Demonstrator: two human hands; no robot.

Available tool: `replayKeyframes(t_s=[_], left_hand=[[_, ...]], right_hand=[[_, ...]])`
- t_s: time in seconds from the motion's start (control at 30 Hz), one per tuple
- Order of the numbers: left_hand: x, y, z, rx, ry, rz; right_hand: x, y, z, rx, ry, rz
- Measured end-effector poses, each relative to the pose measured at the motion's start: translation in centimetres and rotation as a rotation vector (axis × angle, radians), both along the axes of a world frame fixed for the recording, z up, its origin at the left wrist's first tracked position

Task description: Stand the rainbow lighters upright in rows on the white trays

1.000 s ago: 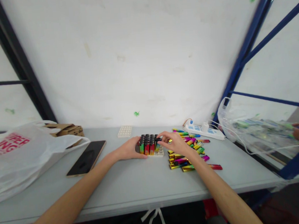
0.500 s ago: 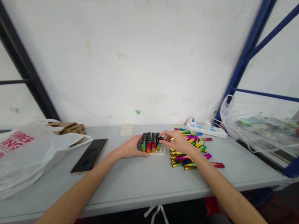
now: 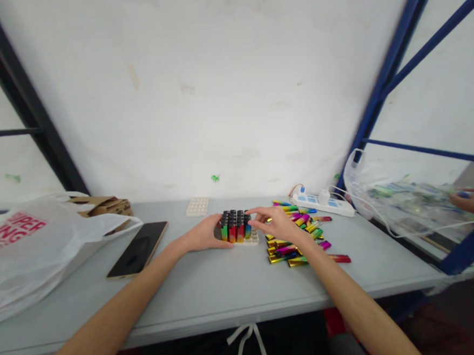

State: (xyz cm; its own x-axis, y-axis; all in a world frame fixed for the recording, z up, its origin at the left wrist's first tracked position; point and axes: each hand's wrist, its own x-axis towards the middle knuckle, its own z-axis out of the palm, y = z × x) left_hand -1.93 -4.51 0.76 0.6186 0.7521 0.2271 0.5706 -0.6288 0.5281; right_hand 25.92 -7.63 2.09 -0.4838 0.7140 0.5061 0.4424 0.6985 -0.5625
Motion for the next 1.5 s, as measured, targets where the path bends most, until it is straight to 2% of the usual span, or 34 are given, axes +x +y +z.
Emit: replayKeyframes(t_s=[0.07,0.17,0.23,0.3,0.4,0.5,0.67,0.9,1.0,1.13,1.33,1.5], left_hand=[[0.0,0.0,0.1,-0.004,-0.011,-0.004],[0.0,0.0,0.1,-0.007,-0.018,0.001],[0.0,0.0,0.1,-0.007,-0.023,0.000],[0.0,0.0,0.1,-0.003,-0.023,0.006],[0.1,0.0,0.1,0.004,-0.013,0.014],[0.0,0.1,0.0,0.011,0.007,0.015],[-0.1,0.3,-0.3,0.015,0.000,0.003],[-0.2,0.4,-0.4,0.011,0.039,0.035],[-0.2,0.4,-0.3,0.004,0.028,0.024],[-0.1,0.2,-0.2,0.009,0.018,0.012],[-0.2,0.2,-0.2,0.013,0.000,-0.003],[-0.2,0.2,-0.2,0.001,0.010,-0.005]], right_hand=[[0.8,0.3,0.3,0.048,0.020,-0.099],[3.3,1.5,0.5,0.204,-0.056,-0.347],[5.4,2.5,0.3,0.270,-0.153,-0.491],[7.3,3.4,-0.5,0.279,-0.253,-0.557],[8.9,4.3,-1.9,0.210,-0.388,-0.435],[8.7,4.6,-3.0,0.133,-0.501,-0.286],[6.6,4.3,-2.8,0.140,-0.567,-0.302],[5.3,3.2,-0.8,0.111,-0.155,-0.360],[4.6,3.2,-1.2,0.110,0.020,-0.404],[3.7,3.7,-2.1,0.021,0.194,-0.404],[2.1,3.3,-1.8,-0.103,0.309,-0.260],[0.5,2.4,-2.0,-0.350,0.451,-0.007]])
